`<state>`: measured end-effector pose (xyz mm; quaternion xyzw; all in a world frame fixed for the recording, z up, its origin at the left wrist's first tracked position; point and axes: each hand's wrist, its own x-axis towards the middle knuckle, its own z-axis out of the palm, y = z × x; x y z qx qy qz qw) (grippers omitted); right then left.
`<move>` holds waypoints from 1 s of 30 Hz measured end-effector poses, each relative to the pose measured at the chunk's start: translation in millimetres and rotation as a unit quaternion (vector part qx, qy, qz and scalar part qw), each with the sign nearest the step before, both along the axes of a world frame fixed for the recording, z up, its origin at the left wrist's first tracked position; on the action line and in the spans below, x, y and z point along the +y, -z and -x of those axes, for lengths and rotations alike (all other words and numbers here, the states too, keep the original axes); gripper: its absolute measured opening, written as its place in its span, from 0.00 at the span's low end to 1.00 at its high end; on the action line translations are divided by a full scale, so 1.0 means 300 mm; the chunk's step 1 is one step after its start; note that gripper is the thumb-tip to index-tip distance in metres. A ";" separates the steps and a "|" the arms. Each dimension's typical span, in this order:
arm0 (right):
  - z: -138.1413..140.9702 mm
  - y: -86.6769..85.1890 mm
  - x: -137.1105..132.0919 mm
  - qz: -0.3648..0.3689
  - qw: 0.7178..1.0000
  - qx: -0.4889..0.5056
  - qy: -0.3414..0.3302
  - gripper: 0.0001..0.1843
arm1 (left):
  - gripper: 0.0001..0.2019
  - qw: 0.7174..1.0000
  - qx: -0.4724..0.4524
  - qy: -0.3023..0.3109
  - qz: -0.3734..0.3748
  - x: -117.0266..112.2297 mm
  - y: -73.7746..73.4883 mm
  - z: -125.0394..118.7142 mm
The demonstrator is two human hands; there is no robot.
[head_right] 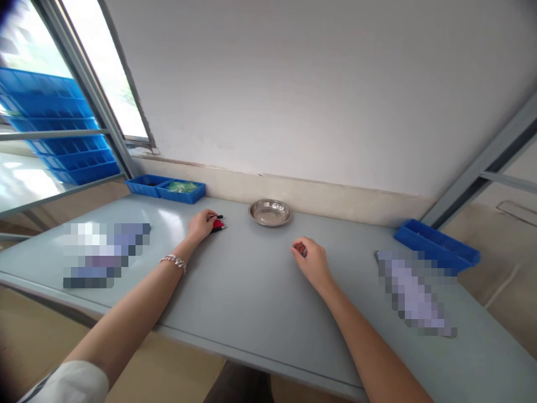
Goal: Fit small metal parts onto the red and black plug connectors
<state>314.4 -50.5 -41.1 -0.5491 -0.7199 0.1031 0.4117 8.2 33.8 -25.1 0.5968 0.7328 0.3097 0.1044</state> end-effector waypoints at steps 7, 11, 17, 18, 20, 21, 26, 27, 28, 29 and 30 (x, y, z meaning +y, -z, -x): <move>-0.013 0.007 0.009 -0.001 1.000 -0.028 0.007 0.08 | 0.06 1.000 0.008 -0.002 0.016 0.000 -0.003 -0.006; -0.020 0.009 0.014 -0.027 0.999 -0.032 0.024 0.09 | 0.07 1.000 0.015 -0.001 0.027 0.001 -0.002 -0.005; -0.026 0.015 0.024 -0.012 0.998 -0.061 0.028 0.08 | 0.07 0.999 0.029 -0.001 0.045 0.002 -0.003 -0.008; -0.025 0.016 0.025 -0.006 0.997 -0.073 0.032 0.07 | 0.07 0.998 0.031 0.001 0.047 0.001 -0.004 -0.009; -0.020 0.016 0.025 0.009 0.993 -0.104 0.047 0.06 | 0.07 0.998 0.036 0.005 0.050 -0.001 -0.006 -0.012; -0.017 0.016 0.024 0.016 0.991 -0.120 0.056 0.06 | 0.06 0.998 0.039 0.007 0.051 -0.002 -0.007 -0.013; -0.008 0.024 0.020 0.039 0.981 -0.172 0.079 0.06 | 0.07 0.997 0.049 0.011 0.059 -0.006 -0.009 -0.013; -0.007 0.026 0.020 0.041 0.980 -0.179 0.080 0.05 | 0.07 0.997 0.051 0.011 0.060 -0.005 -0.007 -0.012; -0.007 0.030 0.020 0.042 0.978 -0.186 0.081 0.05 | 0.07 0.997 0.053 0.010 0.063 -0.005 -0.005 -0.011; -0.007 0.033 0.021 0.042 0.977 -0.191 0.084 0.05 | 0.07 0.996 0.056 0.009 0.064 -0.004 -0.003 -0.009; -0.008 0.037 0.021 0.041 0.976 -0.196 0.086 0.06 | 0.08 0.996 0.060 0.008 0.065 -0.003 0.000 -0.008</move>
